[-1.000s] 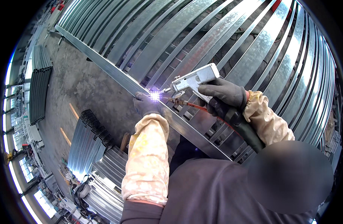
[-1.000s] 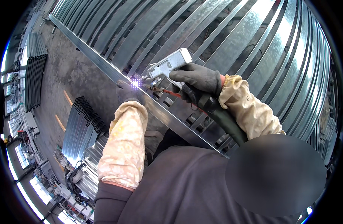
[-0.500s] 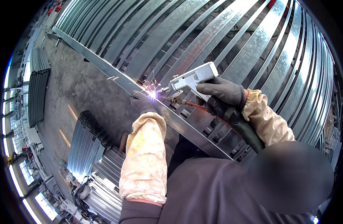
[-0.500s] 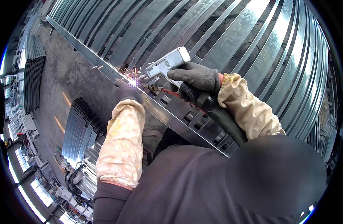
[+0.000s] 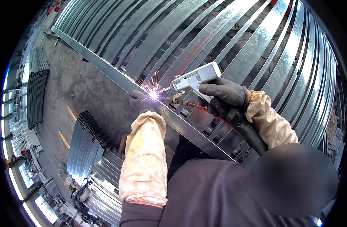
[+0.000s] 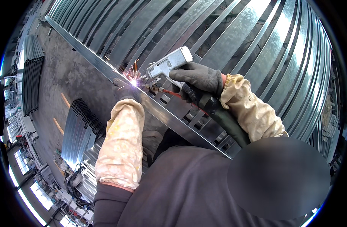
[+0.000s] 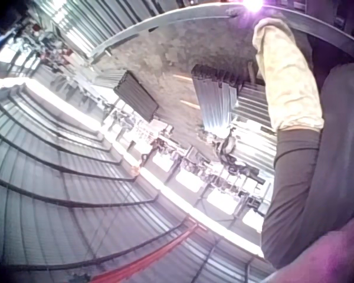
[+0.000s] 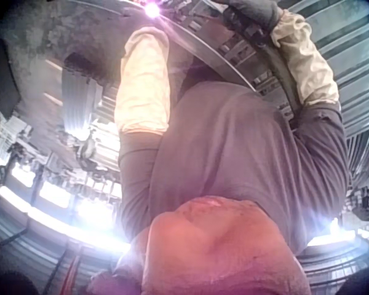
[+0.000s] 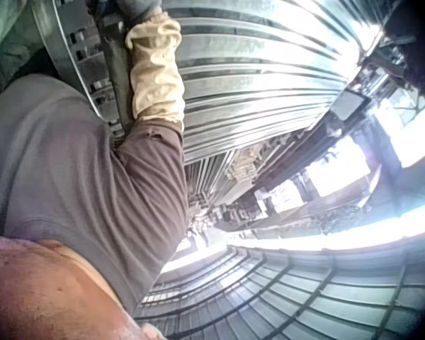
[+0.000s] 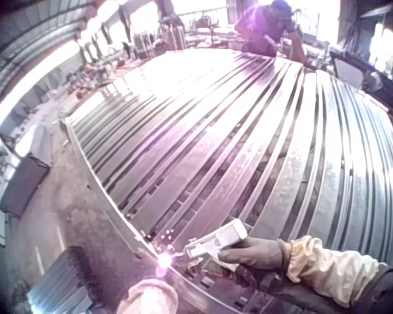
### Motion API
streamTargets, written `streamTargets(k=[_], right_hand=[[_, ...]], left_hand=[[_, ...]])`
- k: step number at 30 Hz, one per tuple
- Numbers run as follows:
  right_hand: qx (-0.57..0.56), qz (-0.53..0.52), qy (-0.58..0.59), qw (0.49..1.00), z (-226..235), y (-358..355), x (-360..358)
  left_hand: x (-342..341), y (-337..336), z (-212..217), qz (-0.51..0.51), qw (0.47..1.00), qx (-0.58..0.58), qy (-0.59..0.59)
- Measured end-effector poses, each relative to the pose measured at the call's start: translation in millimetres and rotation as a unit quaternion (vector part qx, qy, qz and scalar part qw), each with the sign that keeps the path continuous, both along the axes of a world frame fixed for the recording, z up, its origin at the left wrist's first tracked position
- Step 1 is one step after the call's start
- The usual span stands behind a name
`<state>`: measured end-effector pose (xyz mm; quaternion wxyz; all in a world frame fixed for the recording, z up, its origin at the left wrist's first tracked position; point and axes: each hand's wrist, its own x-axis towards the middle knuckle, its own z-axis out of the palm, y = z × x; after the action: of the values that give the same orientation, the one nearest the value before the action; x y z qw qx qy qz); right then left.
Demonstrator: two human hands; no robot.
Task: The person welds metal beams together using a handheld welding tool. They move the tool along the seams of a large metal frame structure, creating bright sparks and fusing the metal pieces. The person wears protective gloves and a jacket while performing the task in a workshop environment.
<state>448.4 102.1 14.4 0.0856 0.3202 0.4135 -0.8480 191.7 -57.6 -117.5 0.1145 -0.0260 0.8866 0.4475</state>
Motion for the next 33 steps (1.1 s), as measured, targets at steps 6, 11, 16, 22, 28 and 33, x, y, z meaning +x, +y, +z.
streamTargets(k=[6,11,16,22,28,33], right_hand=[[-0.002,0.006,-0.003,1.000,-5.2,0.3,4.4],[0.015,-0.024,0.020,0.999,3.6,-5.3,2.1],[0.016,-0.017,0.016,1.000,-4.5,-3.9,8.0],[0.017,-0.009,0.007,1.000,0.8,-5.8,10.2],[0.022,-0.011,0.013,1.000,2.7,-8.2,11.8],[0.002,-0.005,0.001,1.000,4.9,-5.8,15.9]], left_hand=[[6.5,7.0,18.8,0.011,0.999,-0.026,-0.020],[9.7,8.7,26.9,0.009,0.999,-0.038,-0.006],[9.5,9.4,22.6,0.013,1.000,-0.009,-0.018],[7.0,6.9,20.4,-0.004,1.000,-0.022,-0.018],[1.6,3.0,14.2,0.002,1.000,-0.014,0.001],[1.3,5.3,14.5,-0.021,0.999,-0.041,0.007]])
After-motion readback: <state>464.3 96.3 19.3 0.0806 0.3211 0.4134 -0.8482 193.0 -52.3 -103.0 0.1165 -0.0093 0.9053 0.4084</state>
